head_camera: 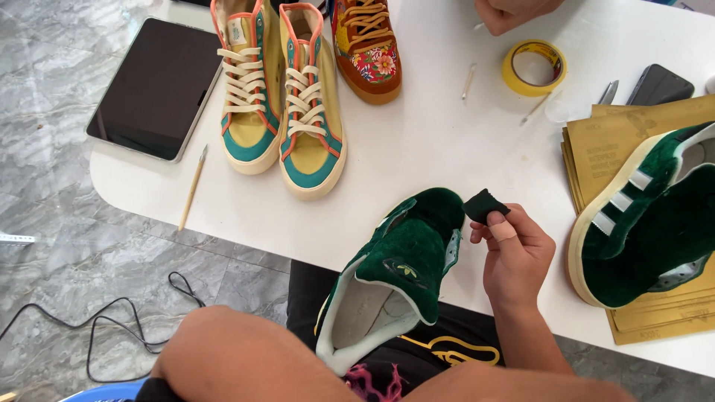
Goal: Sanding the edges and surface of a green suede shoe using sandpaper.
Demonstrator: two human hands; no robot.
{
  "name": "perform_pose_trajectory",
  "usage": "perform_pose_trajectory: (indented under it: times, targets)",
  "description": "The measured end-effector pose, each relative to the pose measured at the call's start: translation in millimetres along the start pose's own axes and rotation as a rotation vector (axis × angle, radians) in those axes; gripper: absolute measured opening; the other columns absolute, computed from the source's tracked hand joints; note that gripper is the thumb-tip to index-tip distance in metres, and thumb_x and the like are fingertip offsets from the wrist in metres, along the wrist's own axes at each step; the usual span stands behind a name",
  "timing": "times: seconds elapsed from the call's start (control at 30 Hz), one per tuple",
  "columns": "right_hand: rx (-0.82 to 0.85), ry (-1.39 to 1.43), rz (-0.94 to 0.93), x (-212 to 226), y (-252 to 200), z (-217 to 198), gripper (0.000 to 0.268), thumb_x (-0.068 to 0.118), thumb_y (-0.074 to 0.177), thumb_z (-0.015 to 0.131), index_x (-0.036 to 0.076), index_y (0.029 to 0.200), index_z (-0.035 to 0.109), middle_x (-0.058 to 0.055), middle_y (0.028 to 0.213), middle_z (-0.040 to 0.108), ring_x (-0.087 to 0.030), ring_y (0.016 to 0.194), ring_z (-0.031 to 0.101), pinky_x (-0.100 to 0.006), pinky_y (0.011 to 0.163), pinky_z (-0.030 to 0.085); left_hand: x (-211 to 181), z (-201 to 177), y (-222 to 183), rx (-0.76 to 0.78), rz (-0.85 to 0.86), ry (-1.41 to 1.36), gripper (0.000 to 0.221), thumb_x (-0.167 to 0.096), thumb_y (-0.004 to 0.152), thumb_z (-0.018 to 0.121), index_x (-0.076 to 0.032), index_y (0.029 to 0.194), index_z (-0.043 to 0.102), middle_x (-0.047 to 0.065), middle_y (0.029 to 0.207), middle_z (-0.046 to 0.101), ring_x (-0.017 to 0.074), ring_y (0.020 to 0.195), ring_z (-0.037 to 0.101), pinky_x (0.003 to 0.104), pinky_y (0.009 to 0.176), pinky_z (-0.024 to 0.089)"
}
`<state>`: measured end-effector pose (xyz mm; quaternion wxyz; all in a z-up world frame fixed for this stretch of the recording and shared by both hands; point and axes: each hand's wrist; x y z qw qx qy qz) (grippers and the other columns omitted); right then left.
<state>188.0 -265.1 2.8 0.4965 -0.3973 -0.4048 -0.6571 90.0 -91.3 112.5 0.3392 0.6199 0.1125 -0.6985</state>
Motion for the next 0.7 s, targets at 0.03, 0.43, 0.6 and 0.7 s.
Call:
perform_pose_trajectory:
  times: [0.03, 0.43, 0.6, 0.7]
  targets:
    - [0.003, 0.0, 0.002, 0, -1, -1, 0.014, -0.002, 0.102, 0.06, -0.009, 0.109, 0.069, -0.013, 0.101, 0.069, -0.02, 0.084, 0.066, -0.033, 0.072, 0.054, -1, 1, -1, -0.01, -0.002, -0.015, 0.026, -0.002, 0.11, 0.044, 0.005, 0.134, 0.051, 0.013, 0.132, 0.057, 0.0229, 0.127, 0.059, 0.031, 0.11, 0.048]
    - [-0.013, -0.005, 0.021, 5, -2, 0, 0.014, -0.001, 0.1, 0.06, -0.008, 0.106, 0.071, -0.012, 0.097, 0.069, -0.019, 0.081, 0.064, -0.033, 0.075, 0.053, -31, -45, -44, -0.011, -0.012, 0.688, 0.01, -0.011, 0.099, 0.065, 0.0, 0.099, 0.066, 0.011, 0.092, 0.068, 0.025, 0.088, 0.073, 0.033, 0.075, 0.058]
    - [0.029, -0.087, -0.089, -1, -3, -2, 0.014, -0.002, 0.1, 0.061, -0.008, 0.108, 0.071, -0.009, 0.101, 0.069, -0.015, 0.093, 0.061, -0.03, 0.088, 0.05, -22, -53, -65, -0.212, -0.492, 0.773, 0.037, -0.036, 0.091, 0.071, -0.001, 0.101, 0.068, 0.015, 0.091, 0.073, 0.0317, 0.086, 0.074, 0.038, 0.076, 0.058]
    - [0.042, -0.174, -0.074, 7, -5, 11, 0.014, -0.001, 0.097, 0.063, -0.007, 0.106, 0.072, -0.006, 0.1, 0.068, -0.012, 0.094, 0.06, -0.026, 0.089, 0.047, -5, -55, -66, -0.324, -0.451, 0.772, 0.058, -0.045, 0.095, 0.067, 0.003, 0.126, 0.059, 0.024, 0.113, 0.067, 0.0393, 0.107, 0.065, 0.042, 0.093, 0.052]
Point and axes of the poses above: each hand's wrist, its own y-axis towards the middle knuckle, its own z-axis out of the palm, x = y × z
